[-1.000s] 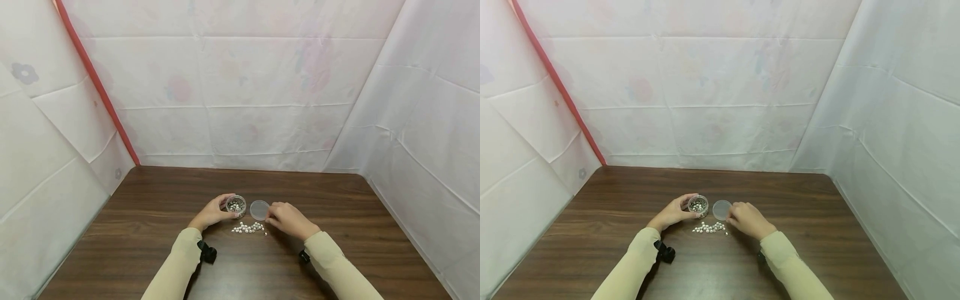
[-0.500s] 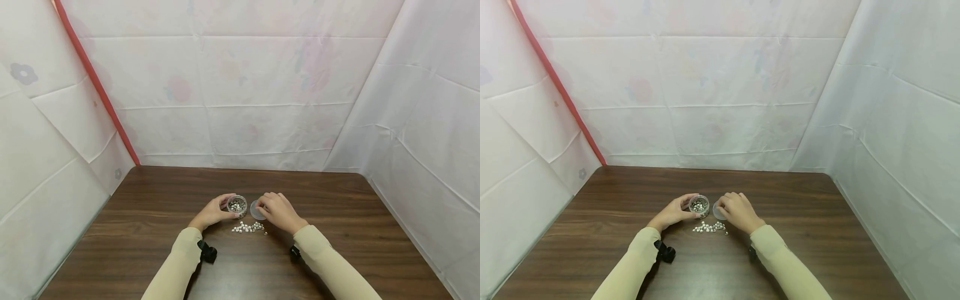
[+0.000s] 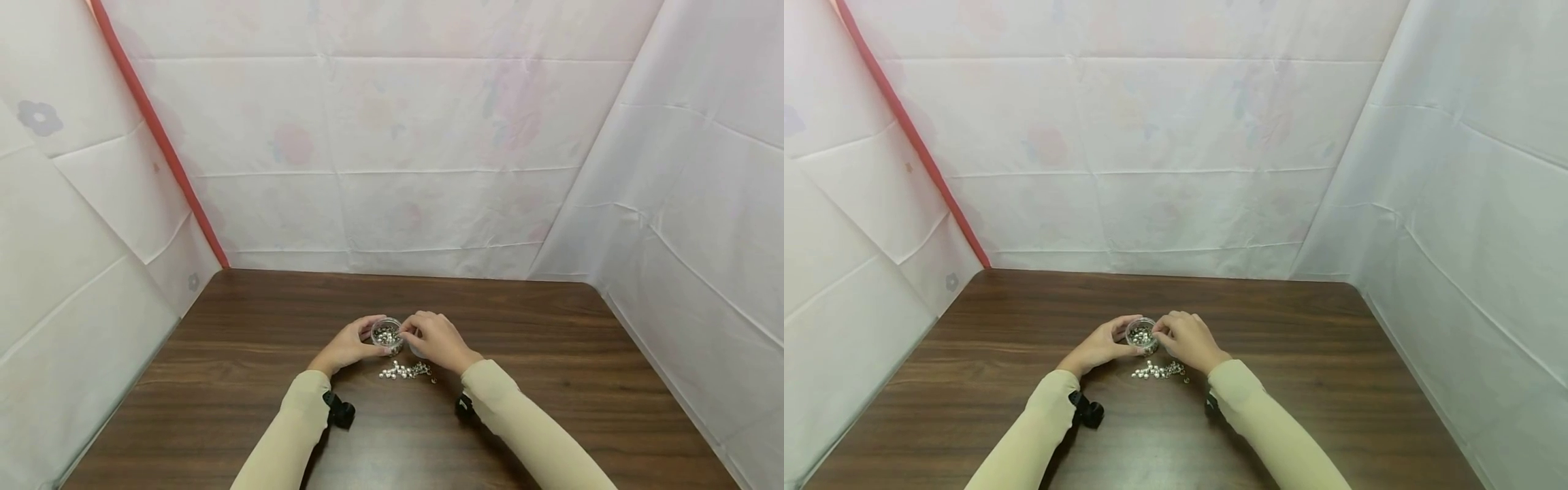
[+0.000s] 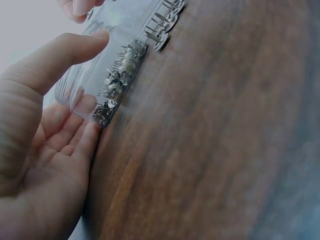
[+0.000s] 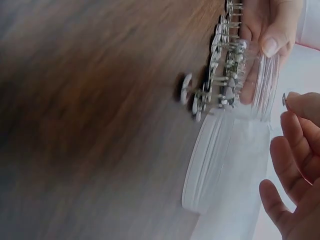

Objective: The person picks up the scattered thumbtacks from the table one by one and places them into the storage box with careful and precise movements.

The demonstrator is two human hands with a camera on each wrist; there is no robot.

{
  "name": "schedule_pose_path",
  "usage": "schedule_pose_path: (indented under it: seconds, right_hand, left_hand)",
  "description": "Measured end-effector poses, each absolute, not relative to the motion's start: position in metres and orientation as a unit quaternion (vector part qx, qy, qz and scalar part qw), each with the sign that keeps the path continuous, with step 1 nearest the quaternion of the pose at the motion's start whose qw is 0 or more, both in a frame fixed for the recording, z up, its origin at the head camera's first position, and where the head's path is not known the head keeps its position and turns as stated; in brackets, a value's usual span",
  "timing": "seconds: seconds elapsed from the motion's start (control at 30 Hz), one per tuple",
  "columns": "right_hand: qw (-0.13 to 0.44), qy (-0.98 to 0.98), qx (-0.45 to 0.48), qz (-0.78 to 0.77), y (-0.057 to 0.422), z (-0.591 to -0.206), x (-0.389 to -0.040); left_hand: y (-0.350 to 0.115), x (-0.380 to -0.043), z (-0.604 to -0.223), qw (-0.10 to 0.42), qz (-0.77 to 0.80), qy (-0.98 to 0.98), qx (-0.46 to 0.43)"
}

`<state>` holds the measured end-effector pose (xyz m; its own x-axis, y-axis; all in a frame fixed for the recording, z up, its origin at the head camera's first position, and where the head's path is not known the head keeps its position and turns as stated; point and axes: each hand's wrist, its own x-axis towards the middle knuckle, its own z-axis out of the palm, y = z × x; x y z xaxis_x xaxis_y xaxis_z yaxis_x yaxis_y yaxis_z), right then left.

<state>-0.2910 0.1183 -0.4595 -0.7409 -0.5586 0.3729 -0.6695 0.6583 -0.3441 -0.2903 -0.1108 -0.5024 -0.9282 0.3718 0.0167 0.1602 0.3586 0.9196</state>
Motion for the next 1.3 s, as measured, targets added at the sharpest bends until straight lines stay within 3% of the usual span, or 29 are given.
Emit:
schedule_pose_path:
  seconds: [0.67, 1.07, 1.3]
  right_hand:
    - [0.112, -0.909, 0.327, 0.233, 0.1, -0.458, -0.297]
    - [0.05, -0.911, 0.306, 0.271, 0.114, -0.453, -0.285]
    - [0.049, -0.911, 0.318, 0.259, 0.125, -0.45, -0.276]
  left_hand:
    - [-0.112, -0.29, -0.499, 0.117, 0.551, 0.813, 0.146]
    - [-0.112, -0.293, -0.5, 0.118, 0.563, 0.803, 0.158]
    - [-0.112, -0.292, -0.501, 0.114, 0.572, 0.796, 0.164]
